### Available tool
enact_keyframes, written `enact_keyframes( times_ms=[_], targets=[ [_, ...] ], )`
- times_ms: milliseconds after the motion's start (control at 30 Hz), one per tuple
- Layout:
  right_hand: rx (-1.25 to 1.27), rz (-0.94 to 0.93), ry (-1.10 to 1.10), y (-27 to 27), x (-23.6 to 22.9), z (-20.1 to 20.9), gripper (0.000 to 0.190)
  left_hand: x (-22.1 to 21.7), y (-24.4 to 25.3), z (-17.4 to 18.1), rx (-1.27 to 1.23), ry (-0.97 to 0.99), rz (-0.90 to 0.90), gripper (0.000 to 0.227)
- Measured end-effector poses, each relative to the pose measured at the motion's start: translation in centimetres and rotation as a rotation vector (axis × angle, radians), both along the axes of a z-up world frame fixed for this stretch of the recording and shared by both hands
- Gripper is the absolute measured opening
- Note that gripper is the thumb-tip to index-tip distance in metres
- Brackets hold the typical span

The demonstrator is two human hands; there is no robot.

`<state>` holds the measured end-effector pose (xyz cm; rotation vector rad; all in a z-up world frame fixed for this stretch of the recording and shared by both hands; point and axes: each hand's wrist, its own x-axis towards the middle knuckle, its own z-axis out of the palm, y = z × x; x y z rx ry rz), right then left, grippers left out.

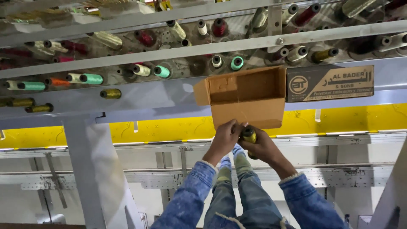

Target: Placing and removing green thread cones on spindles of a textile machine from a cardboard box.

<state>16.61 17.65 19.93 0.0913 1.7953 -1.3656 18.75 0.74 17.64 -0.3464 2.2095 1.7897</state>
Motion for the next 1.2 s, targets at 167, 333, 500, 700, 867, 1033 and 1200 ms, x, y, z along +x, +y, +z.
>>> enact_keyframes(
  times_ms=[167,333,500,700,867,1033,1200],
  targets=[
    [-0.127,0.291,0.146,-0.3,1.1,3.9,0.032,-0.7,-2.8,-4.6,-0.182,0.307,0.090,0.040],
    [-0.009,0.105,-0.234,-0.7,-0.2,2.7,0.040,-2.1,-9.4,-5.1,-0.351,-0.068,0.302,0.043],
    [-0.073,0.097,-0.018,0.5,-0.7,-0.5,0.057,-1.5,-13.6,-5.5,-1.023,0.235,0.453,0.066],
    [0.105,0.310,0.488,-1.3,-0.4,-1.6,0.065,2.2,-4.9,-4.0,-0.064,-0.172,0.003,0.038],
    [0.085,0.177,0.594,-2.1,-0.7,-2.2,0.071,1.6,-5.0,-2.1,-0.093,-0.072,0.016,0.031],
    [0.275,-0.016,0.516,1.5,-2.4,-3.5,0.042,-0.8,-12.4,-6.8,-0.628,0.283,0.460,0.026],
    [0.286,-0.002,0.400,3.9,-2.3,-4.1,0.030,-4.4,-15.7,-12.7,-0.774,0.161,0.544,0.040]
  ],
)
